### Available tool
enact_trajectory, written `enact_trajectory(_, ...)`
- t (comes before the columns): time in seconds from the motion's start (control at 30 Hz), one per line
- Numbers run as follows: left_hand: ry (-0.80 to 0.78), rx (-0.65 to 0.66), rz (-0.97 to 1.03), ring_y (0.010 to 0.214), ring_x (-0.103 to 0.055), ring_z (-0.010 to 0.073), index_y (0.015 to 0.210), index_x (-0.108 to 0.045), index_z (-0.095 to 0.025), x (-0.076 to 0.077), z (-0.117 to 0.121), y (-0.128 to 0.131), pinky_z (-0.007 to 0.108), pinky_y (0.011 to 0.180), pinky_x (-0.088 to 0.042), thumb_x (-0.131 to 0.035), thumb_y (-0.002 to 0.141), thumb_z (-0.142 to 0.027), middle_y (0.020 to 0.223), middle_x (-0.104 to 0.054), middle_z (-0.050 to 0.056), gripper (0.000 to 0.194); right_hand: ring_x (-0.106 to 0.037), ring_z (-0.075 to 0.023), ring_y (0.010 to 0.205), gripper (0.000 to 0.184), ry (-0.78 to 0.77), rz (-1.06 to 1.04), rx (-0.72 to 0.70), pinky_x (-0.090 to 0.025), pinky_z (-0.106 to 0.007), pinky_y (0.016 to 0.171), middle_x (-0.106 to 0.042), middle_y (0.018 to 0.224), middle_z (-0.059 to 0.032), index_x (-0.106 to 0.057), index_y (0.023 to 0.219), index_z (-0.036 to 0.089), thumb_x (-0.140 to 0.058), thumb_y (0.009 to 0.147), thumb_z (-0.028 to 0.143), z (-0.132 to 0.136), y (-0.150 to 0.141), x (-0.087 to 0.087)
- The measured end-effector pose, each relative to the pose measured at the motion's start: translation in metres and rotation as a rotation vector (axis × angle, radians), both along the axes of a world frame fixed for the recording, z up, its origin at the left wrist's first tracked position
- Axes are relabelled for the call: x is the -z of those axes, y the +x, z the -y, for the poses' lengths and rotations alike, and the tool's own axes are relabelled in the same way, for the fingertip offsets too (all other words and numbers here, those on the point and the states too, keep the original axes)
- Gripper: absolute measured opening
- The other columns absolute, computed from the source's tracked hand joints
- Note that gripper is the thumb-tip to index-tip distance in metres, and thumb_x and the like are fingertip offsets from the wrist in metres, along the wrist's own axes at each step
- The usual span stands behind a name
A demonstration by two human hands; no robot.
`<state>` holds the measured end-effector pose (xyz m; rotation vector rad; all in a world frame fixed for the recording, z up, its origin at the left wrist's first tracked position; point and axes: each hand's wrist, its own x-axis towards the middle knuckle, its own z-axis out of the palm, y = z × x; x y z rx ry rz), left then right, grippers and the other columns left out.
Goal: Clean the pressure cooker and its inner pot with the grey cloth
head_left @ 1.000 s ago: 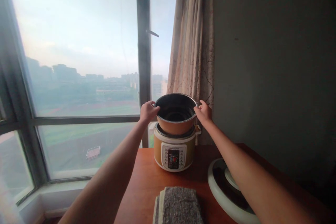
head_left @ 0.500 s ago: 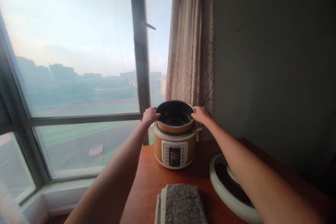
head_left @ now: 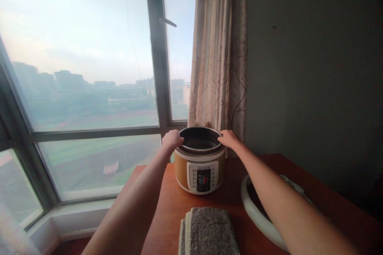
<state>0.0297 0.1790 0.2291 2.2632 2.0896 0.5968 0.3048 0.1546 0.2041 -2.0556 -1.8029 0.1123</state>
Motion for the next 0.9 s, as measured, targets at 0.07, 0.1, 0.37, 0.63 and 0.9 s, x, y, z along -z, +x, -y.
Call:
enact_trajectory(0.07,-0.013,-0.001,-0.02,0.099,-0.071,0.0351,0.09,-0.076,-0.019,-0.001,0.002,0.002,0.038,0.078,-0.054,-0.064,0.071,-0.028,0.103,-0.076,0.019,0.024,-0.066,-0.0198,0.098,0.027,0.01,-0.014,0.007,-0.055,-0.04,0.087,-0.068,0.11,-0.0057,-0.066,0.108,0.017,-0.063,0.095,0.04,-0.001,0.0,0.003)
enact_trajectory(0.1,-0.023,0.0,-0.024,0.098,-0.072,0.0352,0.09,-0.076,-0.019,-0.001,0.003,0.002,0.038,0.077,-0.054,-0.064,0.072,-0.028,0.103,-0.076,0.02,0.024,-0.066,-0.0199,0.098,0.027,0.015,-0.023,0.013,-0.055,-0.04,0.087,-0.068,0.11,-0.0059,-0.066,0.109,0.017,-0.063,0.095,0.041,-0.002,0.0,0.004)
enact_trajectory(0.37,-0.05,0.003,-0.015,0.095,-0.072,0.0324,0.094,-0.075,-0.019,0.002,0.005,0.001,0.034,0.073,-0.054,-0.06,0.074,-0.028,0.101,-0.076,0.018,0.026,-0.066,-0.0186,0.093,0.028,0.053,-0.091,0.059,-0.055,-0.038,0.083,-0.069,0.104,-0.005,-0.067,0.104,0.017,-0.063,0.094,0.042,0.004,-0.005,0.007)
enact_trajectory(0.63,-0.024,0.025,0.002,0.095,-0.073,0.032,0.095,-0.075,-0.02,0.007,0.023,-0.001,0.035,0.076,-0.055,-0.056,0.076,-0.028,0.101,-0.077,0.017,0.028,-0.07,-0.0258,0.089,0.025,0.123,-0.145,0.13,-0.048,-0.03,0.068,-0.076,0.095,-0.0095,-0.077,0.098,0.025,-0.061,0.079,0.024,0.034,-0.011,0.007)
enact_trajectory(0.9,0.012,0.012,0.064,0.097,-0.072,0.0304,0.106,-0.075,-0.021,0.013,0.052,-0.007,0.032,0.075,-0.053,-0.052,0.08,-0.028,0.104,-0.077,0.015,0.035,-0.069,-0.0243,0.083,0.028,0.174,-0.169,0.122,-0.044,-0.028,0.065,-0.076,0.089,-0.0074,-0.078,0.095,0.026,-0.056,0.078,0.024,0.062,-0.013,0.011)
